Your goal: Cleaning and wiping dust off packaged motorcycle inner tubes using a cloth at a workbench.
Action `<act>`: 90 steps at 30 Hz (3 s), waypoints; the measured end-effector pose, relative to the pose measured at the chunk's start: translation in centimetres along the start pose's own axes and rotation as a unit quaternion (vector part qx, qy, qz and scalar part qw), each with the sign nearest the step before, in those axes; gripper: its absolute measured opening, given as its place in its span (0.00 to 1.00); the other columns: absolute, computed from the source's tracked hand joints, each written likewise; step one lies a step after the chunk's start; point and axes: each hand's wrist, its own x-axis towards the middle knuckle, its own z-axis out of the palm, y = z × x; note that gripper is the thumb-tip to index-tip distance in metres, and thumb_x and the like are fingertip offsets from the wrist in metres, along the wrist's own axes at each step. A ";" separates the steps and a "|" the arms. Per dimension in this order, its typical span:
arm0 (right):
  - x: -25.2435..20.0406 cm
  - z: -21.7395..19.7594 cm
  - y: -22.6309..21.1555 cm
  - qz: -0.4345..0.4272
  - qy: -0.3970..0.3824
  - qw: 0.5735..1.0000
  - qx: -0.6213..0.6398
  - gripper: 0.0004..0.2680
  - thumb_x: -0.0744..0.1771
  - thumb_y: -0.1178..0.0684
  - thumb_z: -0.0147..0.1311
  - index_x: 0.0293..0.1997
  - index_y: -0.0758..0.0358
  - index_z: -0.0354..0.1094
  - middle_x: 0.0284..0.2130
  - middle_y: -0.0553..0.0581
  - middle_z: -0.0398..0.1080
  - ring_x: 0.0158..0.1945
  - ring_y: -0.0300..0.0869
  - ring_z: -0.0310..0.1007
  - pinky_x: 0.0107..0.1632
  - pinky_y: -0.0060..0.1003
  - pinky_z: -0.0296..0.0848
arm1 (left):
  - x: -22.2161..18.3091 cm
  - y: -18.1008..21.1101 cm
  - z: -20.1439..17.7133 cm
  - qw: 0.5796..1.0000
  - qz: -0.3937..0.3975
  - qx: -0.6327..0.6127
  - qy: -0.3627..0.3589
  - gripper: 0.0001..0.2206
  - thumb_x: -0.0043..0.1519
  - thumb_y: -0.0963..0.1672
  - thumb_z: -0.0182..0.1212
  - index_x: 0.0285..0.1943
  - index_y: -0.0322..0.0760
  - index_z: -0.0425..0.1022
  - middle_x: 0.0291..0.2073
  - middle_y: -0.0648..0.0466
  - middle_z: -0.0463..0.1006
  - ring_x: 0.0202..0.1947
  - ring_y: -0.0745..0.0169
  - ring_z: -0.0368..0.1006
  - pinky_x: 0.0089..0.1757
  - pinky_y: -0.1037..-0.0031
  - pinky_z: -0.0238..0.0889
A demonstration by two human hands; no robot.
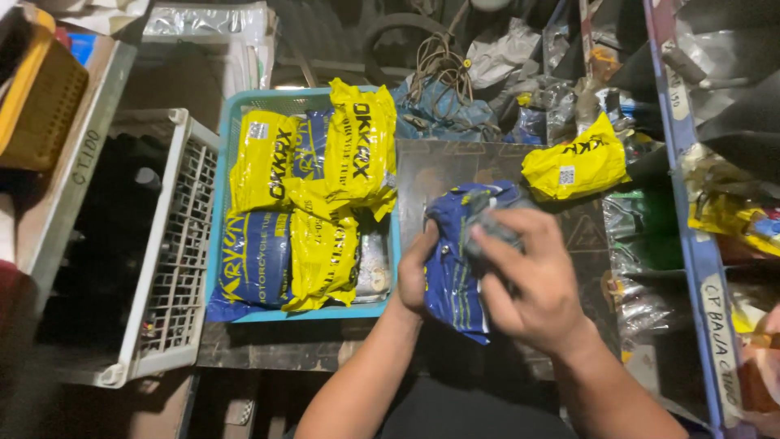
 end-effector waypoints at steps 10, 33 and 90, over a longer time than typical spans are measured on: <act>2.2 3.8 -4.6 0.132 -0.028 0.987 -0.084 0.16 0.59 0.62 0.56 0.51 0.68 0.74 0.53 0.65 0.70 0.51 0.55 0.69 0.54 0.45 0.71 | -1.3 7.2 -0.9 0.988 -0.102 0.026 -0.112 0.21 0.72 0.50 0.49 0.66 0.30 0.69 0.56 0.45 0.77 0.50 0.58 0.76 0.53 0.70 0.68; -1.1 0.4 -1.3 0.123 0.074 0.984 -0.105 0.13 0.64 0.65 0.59 0.55 0.70 0.73 0.52 0.69 0.70 0.54 0.64 0.73 0.58 0.54 0.70 | 0.5 -0.3 -3.9 0.992 -0.095 0.084 0.016 0.20 0.65 0.50 0.59 0.58 0.31 0.76 0.51 0.39 0.80 0.52 0.47 0.78 0.57 0.53 0.67; -2.0 -2.4 2.2 0.076 -0.118 0.979 0.147 0.09 0.63 0.56 0.58 0.44 0.52 0.81 0.43 0.61 0.77 0.45 0.55 0.79 0.49 0.50 0.76 | -0.1 0.0 0.3 0.991 0.006 0.126 0.039 0.17 0.68 0.47 0.55 0.61 0.34 0.74 0.55 0.44 0.78 0.55 0.54 0.74 0.61 0.56 0.64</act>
